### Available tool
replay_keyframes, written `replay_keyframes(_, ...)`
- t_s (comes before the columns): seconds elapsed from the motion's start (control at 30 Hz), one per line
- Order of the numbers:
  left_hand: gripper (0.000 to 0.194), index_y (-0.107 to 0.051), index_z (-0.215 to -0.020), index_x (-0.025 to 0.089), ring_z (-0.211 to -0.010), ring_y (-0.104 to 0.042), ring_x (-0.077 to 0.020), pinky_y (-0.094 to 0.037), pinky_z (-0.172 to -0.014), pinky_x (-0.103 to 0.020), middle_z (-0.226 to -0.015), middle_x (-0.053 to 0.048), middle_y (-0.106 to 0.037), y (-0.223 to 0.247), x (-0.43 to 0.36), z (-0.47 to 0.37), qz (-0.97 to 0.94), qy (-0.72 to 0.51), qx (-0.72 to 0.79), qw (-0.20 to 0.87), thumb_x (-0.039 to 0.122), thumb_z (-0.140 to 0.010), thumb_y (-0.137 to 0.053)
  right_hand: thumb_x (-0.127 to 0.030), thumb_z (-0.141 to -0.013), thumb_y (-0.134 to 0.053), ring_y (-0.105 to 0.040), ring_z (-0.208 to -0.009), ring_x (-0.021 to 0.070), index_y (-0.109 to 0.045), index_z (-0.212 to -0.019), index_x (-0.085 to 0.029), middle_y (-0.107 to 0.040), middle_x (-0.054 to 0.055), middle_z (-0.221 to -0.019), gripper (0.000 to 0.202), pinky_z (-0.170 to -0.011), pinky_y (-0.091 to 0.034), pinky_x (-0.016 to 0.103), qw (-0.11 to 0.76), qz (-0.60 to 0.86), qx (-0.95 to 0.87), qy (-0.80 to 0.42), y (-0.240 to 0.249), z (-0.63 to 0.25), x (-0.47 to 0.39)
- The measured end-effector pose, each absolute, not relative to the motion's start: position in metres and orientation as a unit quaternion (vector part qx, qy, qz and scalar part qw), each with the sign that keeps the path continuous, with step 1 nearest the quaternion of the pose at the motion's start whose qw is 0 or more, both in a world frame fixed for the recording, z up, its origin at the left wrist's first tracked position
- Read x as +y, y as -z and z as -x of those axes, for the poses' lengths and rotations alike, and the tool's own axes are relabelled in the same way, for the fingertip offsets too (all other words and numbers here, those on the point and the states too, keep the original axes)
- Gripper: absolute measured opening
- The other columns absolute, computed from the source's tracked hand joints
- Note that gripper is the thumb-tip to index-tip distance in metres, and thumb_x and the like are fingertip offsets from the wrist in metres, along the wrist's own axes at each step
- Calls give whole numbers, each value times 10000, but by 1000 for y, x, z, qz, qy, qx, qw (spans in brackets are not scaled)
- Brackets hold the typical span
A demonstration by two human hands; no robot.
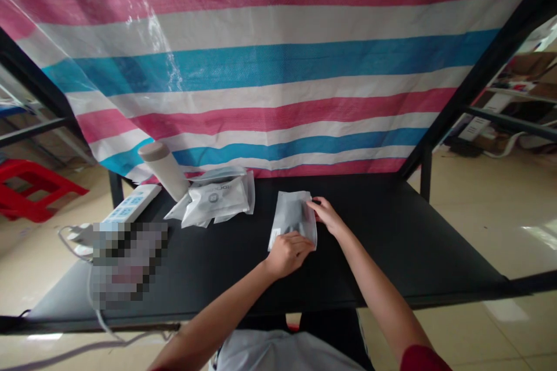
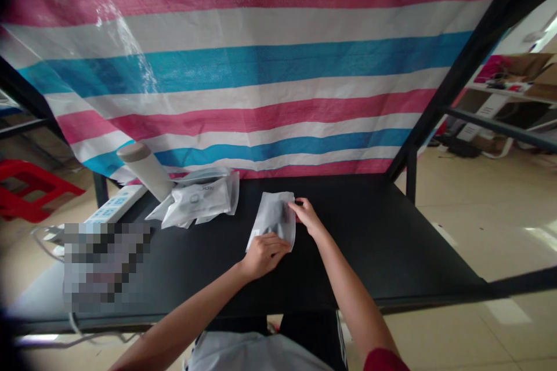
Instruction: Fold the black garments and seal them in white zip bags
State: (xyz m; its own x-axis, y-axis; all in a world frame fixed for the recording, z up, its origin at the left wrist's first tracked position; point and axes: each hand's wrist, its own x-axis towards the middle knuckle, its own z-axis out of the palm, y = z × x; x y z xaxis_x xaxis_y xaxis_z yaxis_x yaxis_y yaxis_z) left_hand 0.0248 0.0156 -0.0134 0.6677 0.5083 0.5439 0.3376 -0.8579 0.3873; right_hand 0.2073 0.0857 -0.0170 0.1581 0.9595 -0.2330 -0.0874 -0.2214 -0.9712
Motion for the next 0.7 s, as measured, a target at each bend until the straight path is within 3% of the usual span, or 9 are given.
replay_keyframes(0.17, 211, -726, -889, 215, -819, -696, -150, -578, -770, -309, -900, -29, -757, 9, 13, -23, -882, -376, 254, 127, 179, -933, -523, -470, -710, -743, -601, -647, 170, -624, -836, -164, -647, 17, -725, 351, -515, -457, 249, 361, 492, -530, -588, 19, -195, 40)
replay_keyframes(0.33, 179, -711, -924, 207, -832, -693, -151, -576, -776, -294, -947, -37, -752, 6, 2, -29, -904, -352, 198, 138, 190, -922, -532, -463, -737, -721, -604, -672, 167, -654, -806, -155, -653, 19, -720, 322, -581, -482, 264, 423, 500, -533, -536, 21, -204, 10)
replay_keyframes(0.57, 146, -681, -916, 190, -792, -675, -149, -559, -729, -273, -901, -45, -735, 3, 0, -30, -905, -343, 195, 160, 194, -908, -536, -396, -715, -738, -621, -569, 180, -682, -940, -175, -679, 40, -706, 320, -448, -493, 270, 467, 611, -399, -500, 25, -295, 13)
replay_keyframes(0.7, 135, -666, -909, 185, -770, -661, -144, -546, -713, -263, -890, -40, -723, 1, 3, -29, -904, -337, 209, 157, 201, -911, -532, -335, -788, -660, -697, -745, 231, -659, -1018, -152, -723, 90, -850, 294, -635, -581, 342, 462, 705, -354, -406, 15, -386, 23)
